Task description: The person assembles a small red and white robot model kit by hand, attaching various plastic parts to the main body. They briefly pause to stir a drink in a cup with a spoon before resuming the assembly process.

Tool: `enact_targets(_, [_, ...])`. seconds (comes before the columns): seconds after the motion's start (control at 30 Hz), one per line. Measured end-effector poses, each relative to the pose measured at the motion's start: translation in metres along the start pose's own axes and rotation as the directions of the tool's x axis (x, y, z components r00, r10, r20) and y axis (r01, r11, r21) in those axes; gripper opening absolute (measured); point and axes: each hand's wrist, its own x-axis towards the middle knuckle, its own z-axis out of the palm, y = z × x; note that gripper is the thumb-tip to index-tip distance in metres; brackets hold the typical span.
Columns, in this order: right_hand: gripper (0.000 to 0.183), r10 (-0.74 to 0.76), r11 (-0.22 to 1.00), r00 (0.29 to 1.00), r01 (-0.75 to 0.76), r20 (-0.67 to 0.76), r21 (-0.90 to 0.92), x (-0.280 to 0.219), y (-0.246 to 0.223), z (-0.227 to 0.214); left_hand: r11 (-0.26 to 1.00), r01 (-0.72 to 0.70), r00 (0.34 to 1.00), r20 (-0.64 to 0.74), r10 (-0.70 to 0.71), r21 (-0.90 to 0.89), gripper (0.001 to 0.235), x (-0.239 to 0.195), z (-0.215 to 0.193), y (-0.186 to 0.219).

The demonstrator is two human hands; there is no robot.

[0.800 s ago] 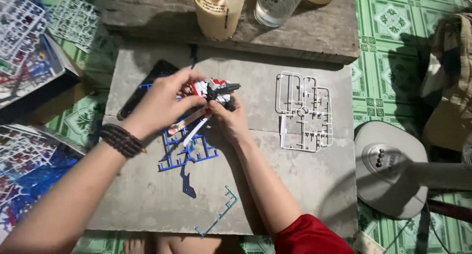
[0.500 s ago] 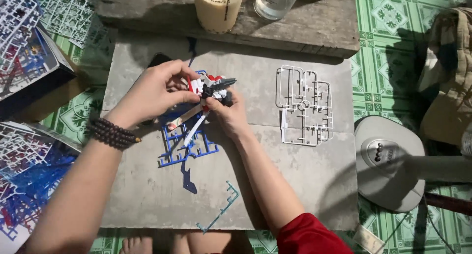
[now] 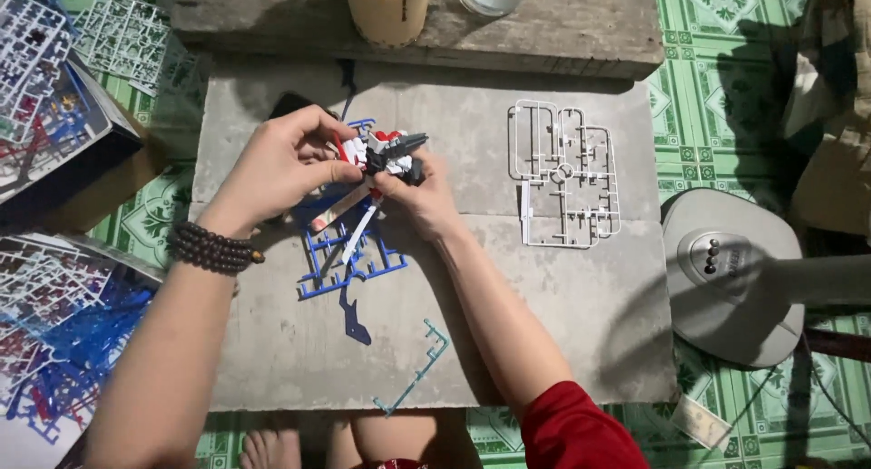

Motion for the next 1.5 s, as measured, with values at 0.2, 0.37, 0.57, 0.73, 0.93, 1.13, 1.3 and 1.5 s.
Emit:
enact_targets(0.2, [0.035,0.023,0.990,1.000,-0.023,-0.002,0.137,-0.002,0.006,0.002,1.000,0.013,1.000,-0.014,-0.013,-0.009,0.042,-0.005,-0.002,0.003])
enact_targets(0.37, [0.031,0.025,0.989,0.999,-0.021,-0.030,0.143,0.003,0.021,-0.009,0.999,0.018,1.000,-0.020,-0.017,0.049,0.038,-0.002,0.001,0.009])
enact_targets(0.57, [0.030,0.008,0.989,0.993,0.011,-0.122,0.151,-0.003,0.002,0.007,0.992,-0.074,0.995,-0.054,0.080,0.098,0.034,0.005,0.013,0.005])
enact_targets(0.73, [0.032,-0.022,0.997,0.988,0.034,-0.153,0.074,-0.004,0.002,0.010,0.983,-0.113,0.989,-0.076,0.125,0.143,0.033,0.005,0.016,0.001])
enact_targets(0.93, [0.030,-0.056,0.997,0.987,0.062,-0.153,0.036,-0.005,-0.003,0.011,0.957,-0.219,0.968,-0.082,0.238,0.190,0.033,0.003,0.021,-0.001])
enact_targets(1.13, [0.027,-0.087,0.996,0.983,0.088,-0.159,-0.005,-0.006,-0.006,0.009,0.943,-0.260,0.949,-0.125,0.289,0.208,0.035,0.002,0.030,-0.009])
enact_targets(1.3, [0.028,-0.103,0.991,0.990,0.094,-0.097,-0.092,-0.005,-0.004,0.006,0.979,-0.182,0.977,-0.092,0.190,0.087,0.034,-0.001,0.024,-0.006])
enact_targets(1.5, [0.029,-0.068,0.997,0.994,0.065,-0.085,-0.037,-0.007,-0.004,0.014,0.994,-0.050,0.996,-0.072,0.043,-0.099,0.038,0.001,0.016,-0.013])
